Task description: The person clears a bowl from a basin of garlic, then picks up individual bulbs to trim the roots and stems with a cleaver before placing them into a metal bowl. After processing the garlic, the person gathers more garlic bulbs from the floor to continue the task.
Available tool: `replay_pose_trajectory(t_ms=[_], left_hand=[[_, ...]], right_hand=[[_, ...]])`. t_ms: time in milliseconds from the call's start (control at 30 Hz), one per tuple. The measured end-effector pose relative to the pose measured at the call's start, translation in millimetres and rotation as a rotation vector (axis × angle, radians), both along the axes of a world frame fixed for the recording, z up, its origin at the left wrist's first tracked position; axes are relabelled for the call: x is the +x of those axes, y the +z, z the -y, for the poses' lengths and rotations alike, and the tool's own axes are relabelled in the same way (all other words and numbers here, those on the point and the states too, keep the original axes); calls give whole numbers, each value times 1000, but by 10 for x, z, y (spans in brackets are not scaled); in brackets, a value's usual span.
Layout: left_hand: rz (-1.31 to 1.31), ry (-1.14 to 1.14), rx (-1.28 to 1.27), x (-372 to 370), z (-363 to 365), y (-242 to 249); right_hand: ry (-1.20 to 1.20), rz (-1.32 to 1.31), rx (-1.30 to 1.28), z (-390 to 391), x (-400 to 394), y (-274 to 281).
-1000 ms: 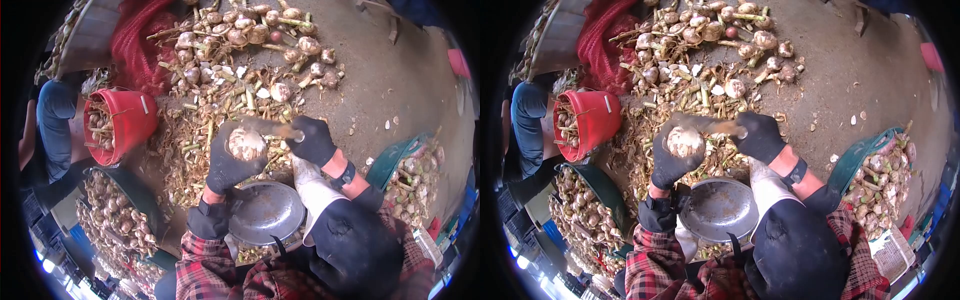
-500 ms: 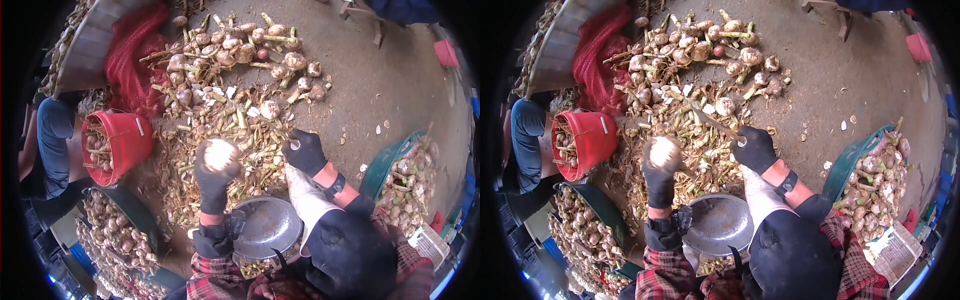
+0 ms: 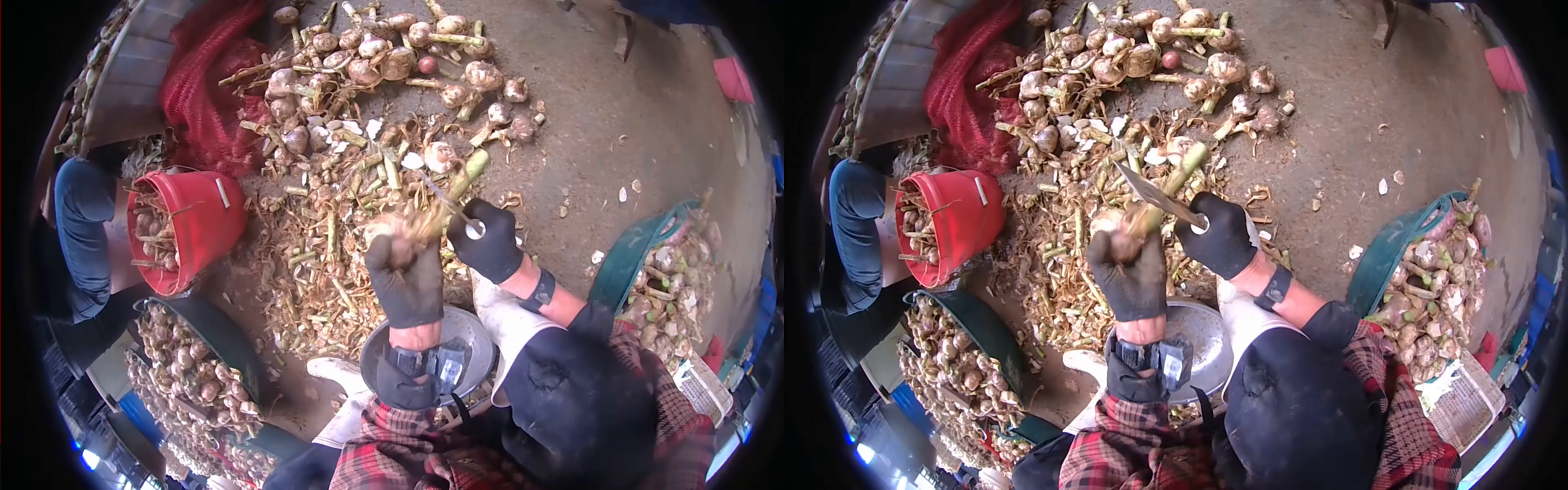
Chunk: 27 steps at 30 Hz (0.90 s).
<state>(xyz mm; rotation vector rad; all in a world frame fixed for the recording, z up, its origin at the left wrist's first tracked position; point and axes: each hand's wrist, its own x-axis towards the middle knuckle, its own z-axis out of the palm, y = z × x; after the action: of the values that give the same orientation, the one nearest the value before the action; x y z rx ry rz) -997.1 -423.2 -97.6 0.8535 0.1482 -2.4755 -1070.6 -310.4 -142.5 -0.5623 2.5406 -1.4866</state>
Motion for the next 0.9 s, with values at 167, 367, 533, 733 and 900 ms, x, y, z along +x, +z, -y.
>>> replay_pose_trajectory(t_ms=[167,367,533,733,900], left_hand=[[-6,-778,-226,398,135,352],[154,-1902,-1276,702,600,437],[502,-1307,-1561,449,551,-8],[426,-765,-1791,-219,414,-363],[288,-684,-1191,-251,416,-262]], right_hand=[[0,57,176,-125,-92,-345],[-12,224,501,321,-729,-475],[-5,276,475,303,-801,-583],[67,940,-341,189,-549,-17],[92,1138,-348,228,-387,224]])
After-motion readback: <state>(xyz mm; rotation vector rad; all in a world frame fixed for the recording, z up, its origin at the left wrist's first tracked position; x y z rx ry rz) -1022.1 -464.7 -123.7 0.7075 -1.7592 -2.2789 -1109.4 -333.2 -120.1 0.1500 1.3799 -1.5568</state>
